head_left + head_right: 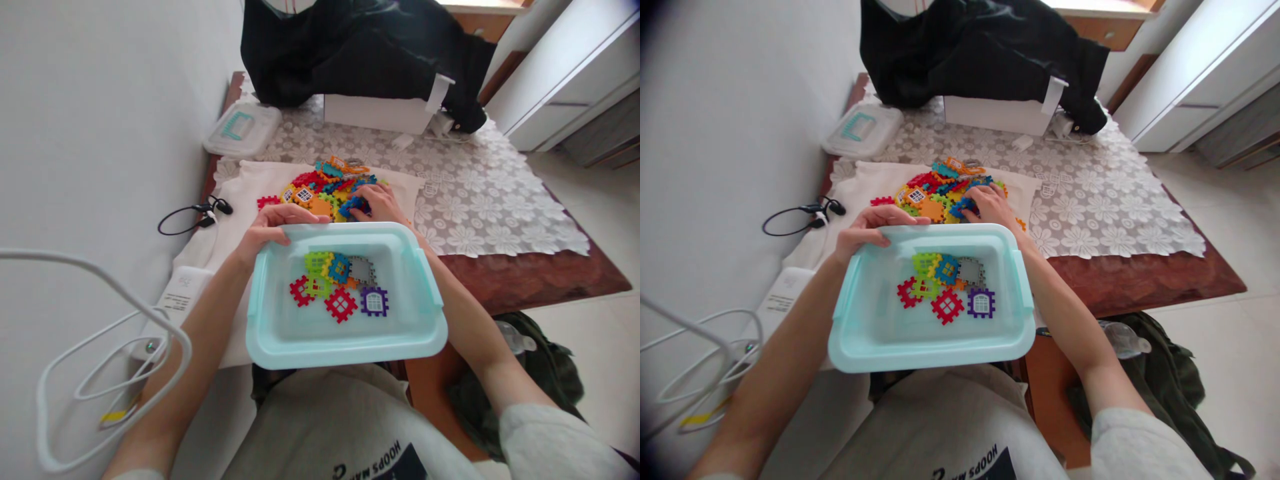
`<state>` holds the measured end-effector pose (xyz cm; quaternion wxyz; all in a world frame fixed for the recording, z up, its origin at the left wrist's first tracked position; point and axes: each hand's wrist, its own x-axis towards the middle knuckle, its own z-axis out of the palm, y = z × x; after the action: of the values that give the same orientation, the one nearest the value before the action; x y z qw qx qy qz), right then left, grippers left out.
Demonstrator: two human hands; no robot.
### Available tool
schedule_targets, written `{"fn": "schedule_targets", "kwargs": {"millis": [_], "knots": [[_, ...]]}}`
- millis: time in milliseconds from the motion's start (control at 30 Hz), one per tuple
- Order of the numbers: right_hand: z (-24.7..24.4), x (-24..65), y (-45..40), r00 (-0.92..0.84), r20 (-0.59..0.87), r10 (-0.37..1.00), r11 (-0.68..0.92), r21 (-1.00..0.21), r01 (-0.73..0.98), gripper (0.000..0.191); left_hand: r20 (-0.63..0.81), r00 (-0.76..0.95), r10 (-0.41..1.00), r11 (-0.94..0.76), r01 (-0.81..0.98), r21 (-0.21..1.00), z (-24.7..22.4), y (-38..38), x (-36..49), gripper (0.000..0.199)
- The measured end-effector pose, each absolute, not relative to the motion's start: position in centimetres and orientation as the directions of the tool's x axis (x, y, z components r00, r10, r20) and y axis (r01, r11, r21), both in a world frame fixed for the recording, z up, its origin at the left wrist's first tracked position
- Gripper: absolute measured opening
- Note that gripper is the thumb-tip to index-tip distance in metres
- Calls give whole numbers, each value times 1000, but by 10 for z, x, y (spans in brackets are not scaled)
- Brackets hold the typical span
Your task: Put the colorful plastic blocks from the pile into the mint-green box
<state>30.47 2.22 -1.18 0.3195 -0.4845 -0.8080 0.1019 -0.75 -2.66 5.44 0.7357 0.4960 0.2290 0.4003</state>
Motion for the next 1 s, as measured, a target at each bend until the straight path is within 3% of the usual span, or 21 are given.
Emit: {"fn": "schedule_targets", "kwargs": {"millis": [300, 433, 667, 1000], "knots": [[-6, 304, 22, -266, 463, 845, 483, -452, 750, 20, 63, 553, 831, 156, -341, 927, 54, -27, -8, 45], [1, 302, 16, -190, 509, 840, 476, -521, 709, 22, 75, 557, 827, 140, -332, 933, 52, -27, -8, 46], [6, 301, 15, -45, 489, 871, 440, -737, 513, 34, 44, 545, 838, 191, -367, 910, 53, -28, -6, 44], [1, 305, 23, -8, 511, 859, 503, -842, 196, 59, 53, 538, 841, 158, -339, 927, 49, -28, -10, 46]]}}
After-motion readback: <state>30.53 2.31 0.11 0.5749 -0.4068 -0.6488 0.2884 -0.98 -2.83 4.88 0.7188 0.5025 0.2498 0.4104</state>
